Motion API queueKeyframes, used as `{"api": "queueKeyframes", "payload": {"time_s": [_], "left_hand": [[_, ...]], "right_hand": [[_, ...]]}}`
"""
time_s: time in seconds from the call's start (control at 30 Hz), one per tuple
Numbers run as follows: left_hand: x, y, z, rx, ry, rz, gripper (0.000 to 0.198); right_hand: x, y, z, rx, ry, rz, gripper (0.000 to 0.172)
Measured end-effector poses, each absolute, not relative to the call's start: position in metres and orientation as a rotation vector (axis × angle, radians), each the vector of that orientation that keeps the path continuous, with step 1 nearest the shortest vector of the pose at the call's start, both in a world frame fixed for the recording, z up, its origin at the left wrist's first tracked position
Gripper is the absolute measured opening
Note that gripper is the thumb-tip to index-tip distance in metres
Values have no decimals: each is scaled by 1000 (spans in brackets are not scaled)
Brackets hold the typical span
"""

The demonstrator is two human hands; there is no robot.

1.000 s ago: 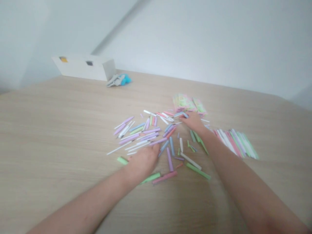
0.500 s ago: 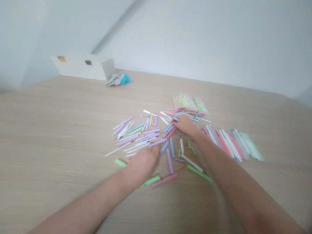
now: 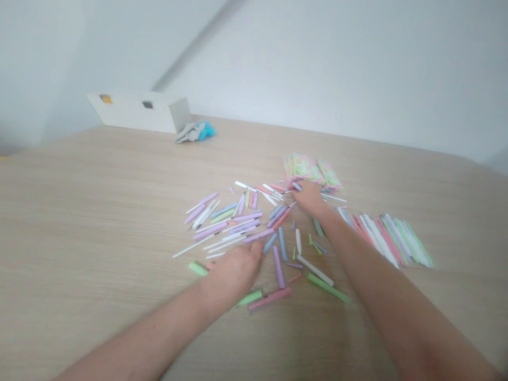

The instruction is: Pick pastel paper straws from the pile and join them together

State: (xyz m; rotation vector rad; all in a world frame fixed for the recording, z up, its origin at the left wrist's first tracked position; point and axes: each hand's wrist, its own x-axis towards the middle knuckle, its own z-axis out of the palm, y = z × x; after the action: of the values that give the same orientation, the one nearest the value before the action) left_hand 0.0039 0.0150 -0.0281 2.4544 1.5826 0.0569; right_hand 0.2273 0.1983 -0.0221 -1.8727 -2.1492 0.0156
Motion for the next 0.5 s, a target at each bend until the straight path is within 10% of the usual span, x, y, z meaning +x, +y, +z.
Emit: {"api": "queueKeyframes", "payload": {"time_s": [0.5], "left_hand": [[6, 14, -28, 2366, 1635, -4, 25]], "right_hand": [[200, 217, -29, -1829, -2349, -57, 30]]}}
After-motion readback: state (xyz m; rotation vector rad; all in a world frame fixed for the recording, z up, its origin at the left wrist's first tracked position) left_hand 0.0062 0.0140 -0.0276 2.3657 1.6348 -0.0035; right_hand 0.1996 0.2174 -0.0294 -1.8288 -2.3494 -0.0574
